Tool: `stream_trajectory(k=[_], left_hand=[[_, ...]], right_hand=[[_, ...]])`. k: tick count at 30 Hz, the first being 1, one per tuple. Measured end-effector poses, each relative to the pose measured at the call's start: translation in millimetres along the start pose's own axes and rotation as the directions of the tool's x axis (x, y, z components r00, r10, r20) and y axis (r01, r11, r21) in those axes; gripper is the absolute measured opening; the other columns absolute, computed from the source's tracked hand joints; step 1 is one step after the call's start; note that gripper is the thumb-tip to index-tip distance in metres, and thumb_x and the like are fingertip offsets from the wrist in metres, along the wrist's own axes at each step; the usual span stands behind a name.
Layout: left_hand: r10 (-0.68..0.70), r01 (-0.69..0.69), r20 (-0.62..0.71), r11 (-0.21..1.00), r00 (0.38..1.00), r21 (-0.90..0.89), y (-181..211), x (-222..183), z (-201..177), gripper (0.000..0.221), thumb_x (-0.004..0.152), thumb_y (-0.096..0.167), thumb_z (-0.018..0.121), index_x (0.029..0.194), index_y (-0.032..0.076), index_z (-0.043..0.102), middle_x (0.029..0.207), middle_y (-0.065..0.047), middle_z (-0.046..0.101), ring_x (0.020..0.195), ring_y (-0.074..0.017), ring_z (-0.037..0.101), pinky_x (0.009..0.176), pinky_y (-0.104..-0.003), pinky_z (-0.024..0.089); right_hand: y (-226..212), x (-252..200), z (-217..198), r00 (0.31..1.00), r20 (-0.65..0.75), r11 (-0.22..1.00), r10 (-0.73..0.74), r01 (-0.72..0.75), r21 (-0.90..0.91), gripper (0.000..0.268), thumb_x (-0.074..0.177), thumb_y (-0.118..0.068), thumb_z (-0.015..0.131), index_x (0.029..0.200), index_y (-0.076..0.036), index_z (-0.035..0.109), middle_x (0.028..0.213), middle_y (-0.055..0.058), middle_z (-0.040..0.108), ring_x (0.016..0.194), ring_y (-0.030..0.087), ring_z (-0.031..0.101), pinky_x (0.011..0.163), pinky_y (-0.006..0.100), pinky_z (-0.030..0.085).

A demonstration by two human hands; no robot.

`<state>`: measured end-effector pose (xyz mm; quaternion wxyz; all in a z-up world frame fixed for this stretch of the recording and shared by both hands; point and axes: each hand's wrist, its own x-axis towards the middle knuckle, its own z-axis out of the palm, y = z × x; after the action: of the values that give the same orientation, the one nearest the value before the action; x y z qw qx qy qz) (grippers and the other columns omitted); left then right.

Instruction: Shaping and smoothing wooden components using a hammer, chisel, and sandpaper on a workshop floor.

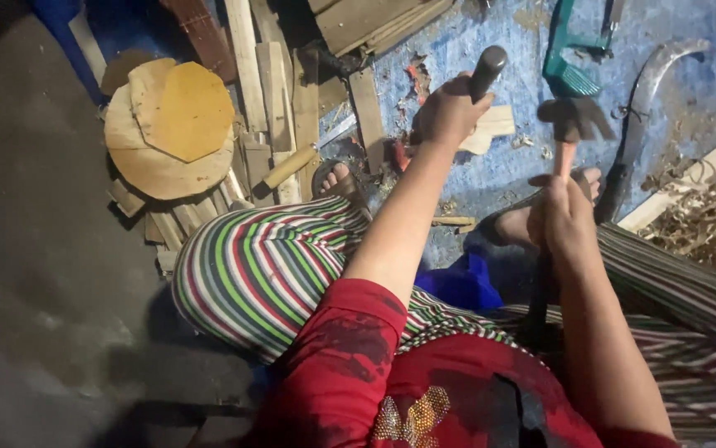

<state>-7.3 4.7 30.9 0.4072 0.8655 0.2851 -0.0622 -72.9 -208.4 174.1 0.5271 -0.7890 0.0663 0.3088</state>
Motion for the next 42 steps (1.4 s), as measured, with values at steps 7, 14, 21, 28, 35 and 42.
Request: stream_trajectory(k=[7, 14, 21, 28, 35, 42], left_hand=[[0.049, -0.062, -0.109, 0.99, 0.993, -0.129, -15, -28, -1, 0.033, 0.073, 0.041, 0.07, 0.095, 0.016, 0.069, 0.083, -0.008, 0.076, 0.077, -0.0326, 0.068, 0.071, -0.043, 0.054], [-0.327, 0.344, 0.109, 0.911, 0.939, -0.227, -37, -31, -32, 0.057, 0.07, 0.06, 0.068, 0.105, 0.015, 0.073, 0.114, -0.008, 0.077, 0.115, -0.0272, 0.072, 0.104, -0.046, 0.056], [-0.484, 0.211, -0.068, 0.498, 0.872, -0.841, -119, -15, 1, 0.032, 0.074, 0.013, 0.08, 0.102, 0.0, 0.076, 0.087, -0.017, 0.076, 0.064, -0.0187, 0.072, 0.06, -0.029, 0.061], [-0.337, 0.309, 0.086, 0.691, 0.937, -0.654, -66, -13, -29, 0.033, 0.082, 0.01, 0.07, 0.114, 0.007, 0.075, 0.083, -0.007, 0.075, 0.064, -0.0102, 0.064, 0.053, -0.021, 0.049], [-0.247, 0.202, -0.022, 0.837, 0.969, -0.508, -59, -15, -23, 0.027, 0.078, 0.027, 0.07, 0.103, 0.021, 0.076, 0.094, -0.001, 0.081, 0.082, -0.0185, 0.077, 0.072, -0.033, 0.061], [-0.233, 0.222, 0.035, 0.86, 0.972, -0.46, -57, -14, -21, 0.027, 0.076, 0.023, 0.072, 0.102, 0.023, 0.078, 0.09, 0.002, 0.082, 0.077, -0.0155, 0.077, 0.064, -0.033, 0.061]], right_hand=[[39, 59, 21, 0.942, -0.002, 0.929, 0.335, -0.331, -0.168, 0.048, 0.111, -0.047, 0.035, 0.118, -0.009, 0.063, 0.061, 0.003, 0.049, 0.047, 0.016, 0.042, 0.048, 0.03, 0.032], [132, 110, 30, 0.982, 0.12, 0.919, 0.149, -0.093, -0.383, 0.068, 0.117, -0.056, 0.027, 0.122, -0.004, 0.07, 0.083, 0.026, 0.068, 0.084, 0.041, 0.071, 0.08, 0.059, 0.052], [115, 103, 32, 0.969, 0.129, 0.903, 0.21, -0.142, -0.405, 0.065, 0.117, -0.051, 0.026, 0.125, -0.001, 0.066, 0.09, 0.027, 0.068, 0.087, 0.041, 0.07, 0.081, 0.06, 0.051], [101, 104, 35, 0.945, 0.107, 0.93, 0.309, -0.277, -0.242, 0.048, 0.113, -0.042, 0.033, 0.119, -0.001, 0.059, 0.074, 0.011, 0.05, 0.06, 0.023, 0.05, 0.055, 0.038, 0.043], [94, 100, 35, 0.943, 0.112, 0.929, 0.312, -0.279, -0.242, 0.049, 0.114, -0.041, 0.033, 0.119, 0.0, 0.06, 0.072, 0.009, 0.049, 0.057, 0.021, 0.048, 0.051, 0.037, 0.041], [94, 101, 36, 0.939, 0.115, 0.929, 0.324, -0.293, -0.226, 0.046, 0.113, -0.04, 0.033, 0.119, -0.001, 0.059, 0.069, 0.006, 0.046, 0.054, 0.019, 0.044, 0.049, 0.035, 0.039]])
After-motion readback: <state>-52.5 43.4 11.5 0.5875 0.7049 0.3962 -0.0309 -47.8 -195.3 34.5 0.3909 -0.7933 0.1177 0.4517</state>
